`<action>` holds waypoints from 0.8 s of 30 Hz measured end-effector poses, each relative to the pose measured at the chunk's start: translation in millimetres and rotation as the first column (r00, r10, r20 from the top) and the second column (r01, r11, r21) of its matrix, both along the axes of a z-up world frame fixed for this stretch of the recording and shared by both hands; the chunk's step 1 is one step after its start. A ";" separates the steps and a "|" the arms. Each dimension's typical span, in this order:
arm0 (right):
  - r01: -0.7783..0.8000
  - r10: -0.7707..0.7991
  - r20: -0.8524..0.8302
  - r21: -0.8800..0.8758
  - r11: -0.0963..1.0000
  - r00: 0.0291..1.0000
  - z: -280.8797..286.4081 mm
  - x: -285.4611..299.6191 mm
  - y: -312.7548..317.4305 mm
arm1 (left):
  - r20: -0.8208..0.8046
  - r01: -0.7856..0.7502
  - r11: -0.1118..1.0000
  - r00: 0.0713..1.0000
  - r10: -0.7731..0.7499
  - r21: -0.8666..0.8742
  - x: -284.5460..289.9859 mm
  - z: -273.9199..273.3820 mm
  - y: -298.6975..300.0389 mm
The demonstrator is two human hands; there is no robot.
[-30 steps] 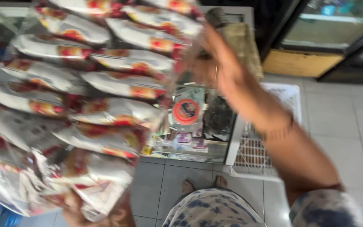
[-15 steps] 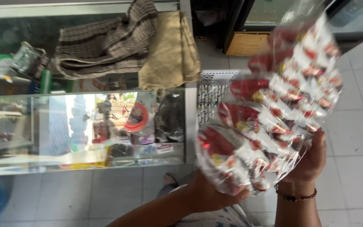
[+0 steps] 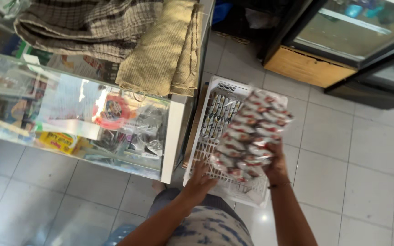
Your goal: The person wipes the glass display counter and shelves with a cloth, moving packaged snacks and small boxes aside to reach different areas. They repeatedly wipe the glass surfaces and then return the items to their original positions.
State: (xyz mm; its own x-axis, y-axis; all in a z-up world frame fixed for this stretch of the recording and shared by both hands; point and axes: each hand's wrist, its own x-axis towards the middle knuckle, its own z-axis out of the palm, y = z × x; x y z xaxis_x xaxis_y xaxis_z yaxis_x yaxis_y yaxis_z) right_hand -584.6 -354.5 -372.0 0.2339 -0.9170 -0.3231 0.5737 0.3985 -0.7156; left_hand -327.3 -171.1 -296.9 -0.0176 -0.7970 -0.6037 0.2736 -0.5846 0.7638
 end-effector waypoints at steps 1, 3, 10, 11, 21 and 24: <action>-0.031 0.033 -0.059 0.024 0.999 0.998 -15.9 2.1 -11.6 | 0.029 0.001 0.999 1.000 -0.003 0.038 0.6 -4.0 3.7; -0.085 0.097 -0.174 0.077 0.993 0.980 -41.7 17.7 -27.7 | 0.054 -0.019 0.995 0.998 0.014 0.094 -2.0 -11.2 9.9; -0.191 0.197 -0.047 0.120 0.974 0.979 -77.7 72.9 -64.1 | -0.058 -0.125 0.985 0.989 0.133 0.118 -24.4 -48.1 27.3; -0.208 0.212 -0.028 0.115 0.971 0.977 -82.0 77.5 -67.6 | -0.089 -0.152 0.982 0.983 0.162 0.111 -26.0 -52.4 29.9; -0.210 0.209 -0.167 0.010 0.978 0.964 -123.6 82.0 -88.4 | -0.096 -0.187 0.977 0.976 0.198 0.106 -18.6 -55.5 34.1; -0.184 0.178 -0.280 0.006 0.983 0.943 -126.7 84.6 -87.9 | -0.058 -0.141 0.979 0.987 0.151 0.147 -15.3 -53.8 28.4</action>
State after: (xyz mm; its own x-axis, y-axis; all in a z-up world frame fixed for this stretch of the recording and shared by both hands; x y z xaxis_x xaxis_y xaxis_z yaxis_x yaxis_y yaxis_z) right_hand -500.0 -442.3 -498.7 0.3002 -0.8744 -0.3811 0.2700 0.4611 -0.8453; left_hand -342.6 -142.7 -350.7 0.0470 -0.7005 -0.7121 0.4127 -0.6356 0.6525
